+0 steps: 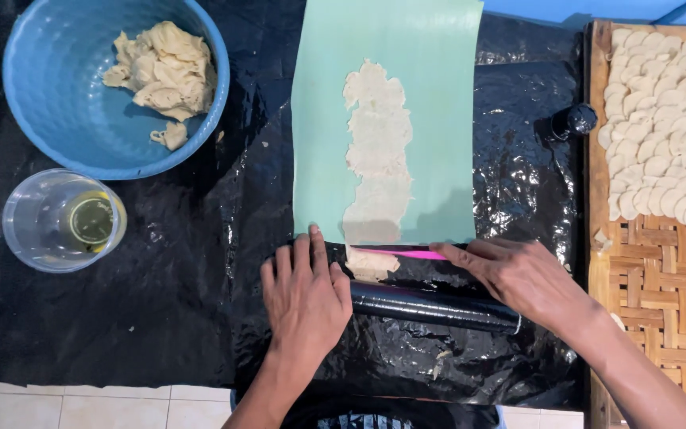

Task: The person is rolling out dough onto a plastic sheet using a rolling pin and a spatula to prepare food products.

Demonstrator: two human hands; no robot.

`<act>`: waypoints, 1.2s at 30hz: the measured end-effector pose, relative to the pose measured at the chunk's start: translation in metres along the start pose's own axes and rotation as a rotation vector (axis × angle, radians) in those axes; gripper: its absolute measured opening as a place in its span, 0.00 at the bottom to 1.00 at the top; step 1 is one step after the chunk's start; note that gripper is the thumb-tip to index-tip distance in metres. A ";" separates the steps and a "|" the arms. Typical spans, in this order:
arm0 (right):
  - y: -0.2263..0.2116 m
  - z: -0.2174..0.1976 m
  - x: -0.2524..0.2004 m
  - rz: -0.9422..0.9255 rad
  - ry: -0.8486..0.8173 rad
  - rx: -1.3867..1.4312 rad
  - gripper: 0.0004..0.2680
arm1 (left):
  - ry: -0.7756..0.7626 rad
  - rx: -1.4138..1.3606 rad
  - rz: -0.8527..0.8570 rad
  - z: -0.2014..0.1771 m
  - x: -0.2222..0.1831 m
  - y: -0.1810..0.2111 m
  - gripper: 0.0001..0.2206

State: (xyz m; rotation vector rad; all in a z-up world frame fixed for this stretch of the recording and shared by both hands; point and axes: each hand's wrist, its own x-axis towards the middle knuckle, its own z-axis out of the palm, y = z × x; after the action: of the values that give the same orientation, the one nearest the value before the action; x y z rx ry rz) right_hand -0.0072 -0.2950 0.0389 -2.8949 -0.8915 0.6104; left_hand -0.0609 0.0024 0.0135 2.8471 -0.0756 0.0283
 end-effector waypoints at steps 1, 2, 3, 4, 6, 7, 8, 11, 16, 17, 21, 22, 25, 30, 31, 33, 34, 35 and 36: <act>-0.002 -0.001 0.000 -0.004 0.001 -0.001 0.23 | 0.002 0.002 -0.003 0.001 0.000 0.000 0.26; -0.004 -0.001 -0.001 -0.049 0.073 -0.009 0.23 | 0.017 0.006 0.000 0.001 -0.001 0.000 0.26; -0.007 -0.002 -0.002 -0.090 0.144 -0.017 0.23 | 0.031 0.008 0.005 0.002 -0.001 0.000 0.26; -0.008 -0.002 -0.003 -0.092 0.144 -0.017 0.23 | 0.032 0.009 0.004 0.001 -0.002 0.000 0.26; -0.010 -0.003 -0.007 -0.094 0.220 -0.026 0.25 | 0.014 -0.009 -0.005 0.000 -0.001 0.001 0.27; -0.011 -0.002 -0.006 -0.096 0.217 -0.027 0.25 | 0.013 -0.011 -0.007 0.000 -0.001 0.001 0.27; -0.012 -0.001 -0.005 -0.089 0.230 -0.013 0.24 | 0.020 -0.017 -0.007 0.000 -0.001 0.001 0.27; -0.018 0.001 0.000 -0.079 0.244 0.001 0.24 | 0.028 -0.019 -0.006 0.001 -0.002 0.000 0.27; -0.020 0.004 0.006 -0.116 0.305 -0.001 0.23 | 0.035 -0.028 -0.009 0.003 -0.004 -0.001 0.27; -0.018 0.004 0.006 -0.090 0.294 0.033 0.21 | 0.069 -0.038 0.000 0.003 -0.005 -0.001 0.27; 0.006 0.008 -0.027 0.084 0.211 0.142 0.13 | 0.144 -0.093 0.026 -0.001 -0.013 -0.002 0.29; 0.006 -0.002 -0.031 0.083 0.210 0.141 0.13 | 0.145 -0.094 0.024 -0.001 -0.014 -0.003 0.29; 0.002 -0.028 -0.046 0.372 -0.042 0.036 0.11 | 0.143 -0.083 0.023 0.001 -0.020 -0.002 0.29; 0.002 -0.029 -0.033 0.546 -0.366 0.035 0.15 | 0.152 -0.069 0.017 0.002 -0.017 -0.001 0.28; -0.001 -0.023 -0.028 0.545 -0.362 0.035 0.15 | 0.156 -0.067 0.018 0.002 -0.017 -0.001 0.28; -0.007 -0.011 -0.015 0.475 -0.356 0.151 0.15 | 0.144 -0.077 0.023 0.001 -0.019 -0.002 0.29; -0.010 -0.008 -0.011 0.471 -0.351 0.151 0.15 | 0.149 -0.073 0.023 0.001 -0.021 -0.002 0.29; -0.014 -0.006 -0.007 0.393 -0.265 0.222 0.14 | 0.141 -0.080 0.020 0.001 -0.023 -0.002 0.29; -0.018 -0.003 -0.002 0.316 -0.178 0.291 0.13 | 0.133 -0.086 0.018 0.000 -0.026 -0.003 0.30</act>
State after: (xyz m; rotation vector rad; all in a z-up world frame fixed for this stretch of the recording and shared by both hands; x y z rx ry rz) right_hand -0.0171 -0.2812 0.0453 -2.7585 -0.3182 0.9447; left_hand -0.0863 0.0061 0.0116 2.7505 -0.0717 0.2129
